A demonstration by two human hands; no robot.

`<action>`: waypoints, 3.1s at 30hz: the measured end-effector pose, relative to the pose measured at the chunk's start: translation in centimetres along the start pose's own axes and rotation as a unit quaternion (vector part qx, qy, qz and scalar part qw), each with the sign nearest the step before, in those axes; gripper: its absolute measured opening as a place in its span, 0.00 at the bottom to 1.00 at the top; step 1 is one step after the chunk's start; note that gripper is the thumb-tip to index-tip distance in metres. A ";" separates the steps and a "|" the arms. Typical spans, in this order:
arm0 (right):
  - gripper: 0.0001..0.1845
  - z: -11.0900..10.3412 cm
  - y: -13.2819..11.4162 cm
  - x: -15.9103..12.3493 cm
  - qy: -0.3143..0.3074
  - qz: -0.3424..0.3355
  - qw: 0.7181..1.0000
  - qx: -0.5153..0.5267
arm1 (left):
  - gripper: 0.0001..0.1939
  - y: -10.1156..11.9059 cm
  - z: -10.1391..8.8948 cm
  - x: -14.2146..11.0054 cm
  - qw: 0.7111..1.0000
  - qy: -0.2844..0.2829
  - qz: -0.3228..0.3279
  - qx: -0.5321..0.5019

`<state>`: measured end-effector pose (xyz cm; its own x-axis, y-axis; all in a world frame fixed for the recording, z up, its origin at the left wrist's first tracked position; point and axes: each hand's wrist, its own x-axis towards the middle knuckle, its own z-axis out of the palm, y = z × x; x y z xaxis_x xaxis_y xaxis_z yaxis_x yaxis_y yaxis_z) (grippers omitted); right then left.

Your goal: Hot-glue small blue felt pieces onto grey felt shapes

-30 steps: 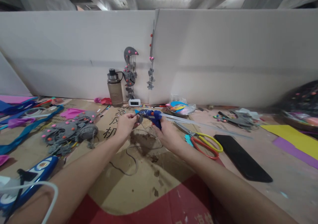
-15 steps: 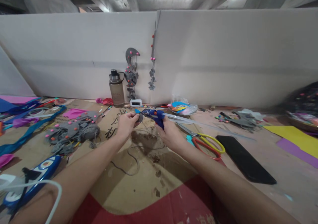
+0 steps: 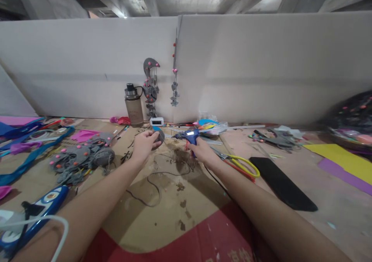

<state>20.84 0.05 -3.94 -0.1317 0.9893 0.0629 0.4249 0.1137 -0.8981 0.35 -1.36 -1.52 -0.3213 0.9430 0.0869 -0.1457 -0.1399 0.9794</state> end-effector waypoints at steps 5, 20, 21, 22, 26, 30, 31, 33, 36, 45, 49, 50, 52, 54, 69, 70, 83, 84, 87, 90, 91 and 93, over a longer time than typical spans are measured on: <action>0.15 -1.3 0.6 -0.2 0.043 -0.040 0.971 -0.231 | 0.15 0.5 0.7 -0.8 1.000 -0.026 -0.002 0.008; 0.20 4.1 -3.3 -2.2 -0.013 -0.086 0.974 0.208 | 0.10 1.9 2.6 -4.2 0.961 -0.070 0.160 0.212; 0.17 3.7 -3.4 -2.4 -0.004 -0.098 0.976 0.197 | 0.11 1.8 2.6 -4.1 0.968 -0.073 0.142 0.192; 0.14 3.2 -3.7 -2.6 0.014 -0.116 0.977 0.178 | 0.12 1.7 2.6 -4.0 0.976 -0.078 0.117 0.165; 0.07 1.7 -4.5 -3.2 0.074 -0.173 0.978 0.090 | 0.15 1.1 2.6 -3.7 0.993 -0.097 0.014 0.060; 0.09 1.3 -4.2 -3.2 0.106 -0.186 0.976 0.048 | 0.14 0.7 2.9 -3.8 0.989 -0.143 -0.033 0.007; 0.09 1.4 -4.0 -3.1 0.113 -0.185 0.975 0.046 | 0.14 0.6 2.9 -3.9 0.988 -0.149 -0.040 0.000; 0.10 1.4 -3.7 -2.9 0.120 -0.180 0.975 0.049 | 0.14 0.6 3.0 -4.0 0.987 -0.156 -0.048 -0.012; 0.11 1.4 -3.3 -2.6 0.122 -0.177 0.975 0.063 | 0.14 0.8 3.1 -4.1 0.988 -0.148 -0.049 -0.025; 0.11 1.4 -3.0 -2.4 0.119 -0.180 0.974 0.068 | 0.14 0.9 3.2 -4.2 0.992 -0.119 -0.029 -0.024; 0.10 1.2 -3.1 -2.5 0.121 -0.188 0.973 0.056 | 0.13 1.0 3.2 -4.2 0.994 -0.105 -0.029 -0.018; 0.10 1.2 -3.2 -2.6 0.122 -0.188 0.973 0.053 | 0.13 1.0 3.2 -4.2 0.994 -0.103 -0.030 -0.020; 0.09 1.1 -3.3 -2.6 0.126 -0.187 0.973 0.052 | 0.13 1.0 3.2 -4.2 0.994 -0.103 -0.032 -0.025; 0.09 1.0 -3.3 -2.5 0.127 -0.184 0.973 0.056 | 0.14 0.9 3.2 -4.2 0.993 -0.106 -0.034 -0.025; 0.10 1.2 -3.2 -2.1 0.085 -0.099 0.980 0.152 | 0.12 0.3 3.4 -4.5 0.990 -0.128 -0.032 -0.054; 0.10 1.2 -3.2 -2.1 0.085 -0.094 0.979 0.159 | 0.12 0.2 3.4 -4.5 0.990 -0.127 -0.034 -0.056; 0.10 1.5 -3.3 -2.3 0.071 -0.070 0.974 0.202 | 0.13 0.1 3.3 -4.6 0.987 -0.123 -0.073 -0.069; 0.10 1.5 -3.3 -2.3 0.070 -0.073 0.975 0.199 | 0.12 0.0 3.3 -4.6 0.987 -0.122 -0.073 -0.068; 0.11 1.6 -3.3 -2.4 0.072 -0.079 0.976 0.191 | 0.11 -0.2 3.2 -4.4 0.987 -0.120 -0.076 -0.070; 0.11 1.6 -3.5 -2.6 0.068 -0.079 0.976 0.191 | 0.11 -0.2 3.1 -4.3 0.987 -0.117 -0.082 -0.074; 0.10 1.6 -3.5 -2.6 0.064 -0.079 0.976 0.192 | 0.10 -0.2 3.1 -4.3 0.987 -0.118 -0.084 -0.073; 0.10 1.6 -3.6 -2.6 0.055 -0.079 0.976 0.196 | 0.10 -0.2 3.1 -4.3 0.986 -0.122 -0.087 -0.069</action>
<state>18.28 -3.11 -1.59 -0.0614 0.9688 0.2402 0.0282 0.2422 -0.9698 4.67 -4.40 -1.50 -0.0475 0.9986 -0.0223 -0.3092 0.0066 0.9510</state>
